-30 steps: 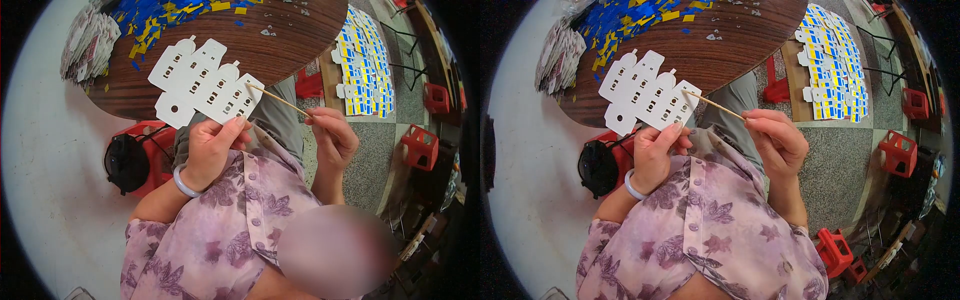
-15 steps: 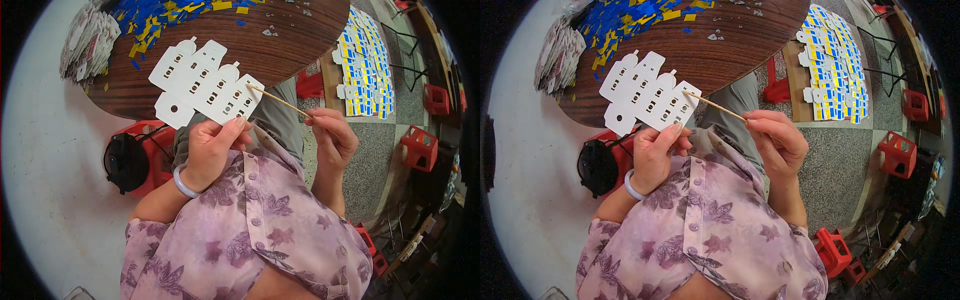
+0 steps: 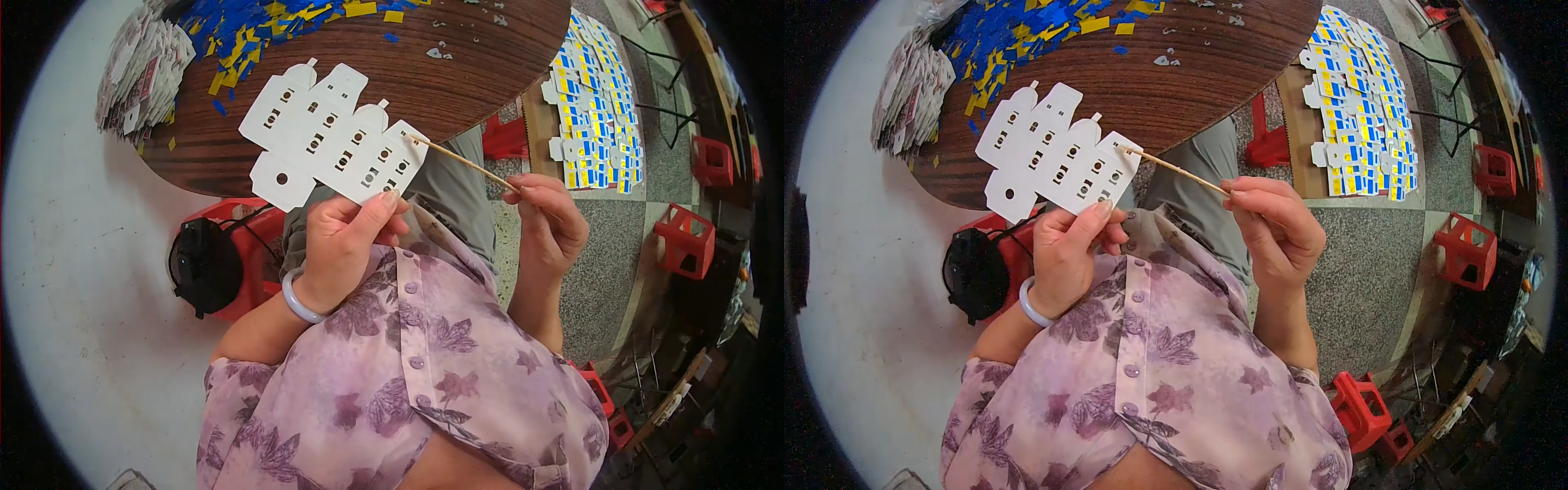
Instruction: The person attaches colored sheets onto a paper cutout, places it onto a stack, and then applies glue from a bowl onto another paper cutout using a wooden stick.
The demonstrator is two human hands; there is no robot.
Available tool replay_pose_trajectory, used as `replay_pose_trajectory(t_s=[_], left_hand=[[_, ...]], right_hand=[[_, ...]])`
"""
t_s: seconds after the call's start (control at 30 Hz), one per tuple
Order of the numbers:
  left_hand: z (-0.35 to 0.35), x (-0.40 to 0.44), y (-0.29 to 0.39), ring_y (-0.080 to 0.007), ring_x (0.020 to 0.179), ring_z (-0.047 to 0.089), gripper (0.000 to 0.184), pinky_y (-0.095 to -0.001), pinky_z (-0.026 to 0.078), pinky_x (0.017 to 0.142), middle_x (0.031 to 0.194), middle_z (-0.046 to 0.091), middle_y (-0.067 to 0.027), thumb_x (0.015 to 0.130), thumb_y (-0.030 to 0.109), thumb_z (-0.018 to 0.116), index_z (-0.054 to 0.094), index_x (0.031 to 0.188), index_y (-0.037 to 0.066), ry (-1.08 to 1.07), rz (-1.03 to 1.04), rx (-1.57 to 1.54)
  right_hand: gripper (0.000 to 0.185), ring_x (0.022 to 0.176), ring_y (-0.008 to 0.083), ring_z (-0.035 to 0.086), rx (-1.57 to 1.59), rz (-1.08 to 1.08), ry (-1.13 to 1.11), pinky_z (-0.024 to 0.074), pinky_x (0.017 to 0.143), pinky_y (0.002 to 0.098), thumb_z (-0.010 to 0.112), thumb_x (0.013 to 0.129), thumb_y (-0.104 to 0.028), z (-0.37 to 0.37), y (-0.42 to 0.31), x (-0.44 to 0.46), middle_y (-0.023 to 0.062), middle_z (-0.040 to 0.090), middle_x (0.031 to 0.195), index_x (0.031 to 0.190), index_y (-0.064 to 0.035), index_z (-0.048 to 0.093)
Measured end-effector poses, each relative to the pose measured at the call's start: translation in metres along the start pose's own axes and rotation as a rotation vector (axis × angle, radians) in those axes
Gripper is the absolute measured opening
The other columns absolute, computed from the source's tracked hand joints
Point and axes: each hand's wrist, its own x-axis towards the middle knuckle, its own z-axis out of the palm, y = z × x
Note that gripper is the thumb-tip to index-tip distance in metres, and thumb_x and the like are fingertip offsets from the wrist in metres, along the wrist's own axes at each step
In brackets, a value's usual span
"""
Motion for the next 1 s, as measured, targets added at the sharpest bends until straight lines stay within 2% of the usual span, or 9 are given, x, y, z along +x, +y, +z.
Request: replay_pose_trajectory(t_s=[0.37,0.67,1.0], left_hand=[[0.001,-0.001,0.001,-0.0096,0.064,0.060,0.023,-0.0221,0.048,0.057,0.074,0.066,-0.0069,0.092,0.018,0.059,0.067,0.089,-0.003,-0.017,0.004,-0.025],[0.000,0.000,0.005,-0.0107,0.063,0.060,0.024,-0.0229,0.048,0.056,0.075,0.066,-0.0080,0.093,0.018,0.057,0.067,0.088,-0.003,-0.052,-0.060,-0.198],[-0.001,0.003,0.003,-0.0119,0.062,0.061,0.022,-0.0239,0.048,0.054,0.075,0.066,-0.0094,0.092,0.016,0.057,0.068,0.088,-0.003,-0.057,-0.053,-0.190]], right_hand=[[0.016,0.087,0.0197,0.063,0.060,0.037,0.018,0.0515,0.077,0.0274,0.056,0.086,0.009,-0.001,0.006,0.002,0.0204,0.062,0.105,0.100,0.0059,0.063],[0.014,0.089,0.0224,0.063,0.146,0.059,0.052,0.0536,0.077,0.0305,0.059,0.086,0.006,-0.004,0.015,-0.001,0.0205,0.062,0.105,0.099,0.0050,0.064],[0.015,0.087,0.0228,0.064,0.132,0.029,0.041,0.0544,0.076,0.0314,0.059,0.087,0.004,-0.007,0.009,-0.001,0.0217,0.062,0.105,0.100,0.0050,0.064]])
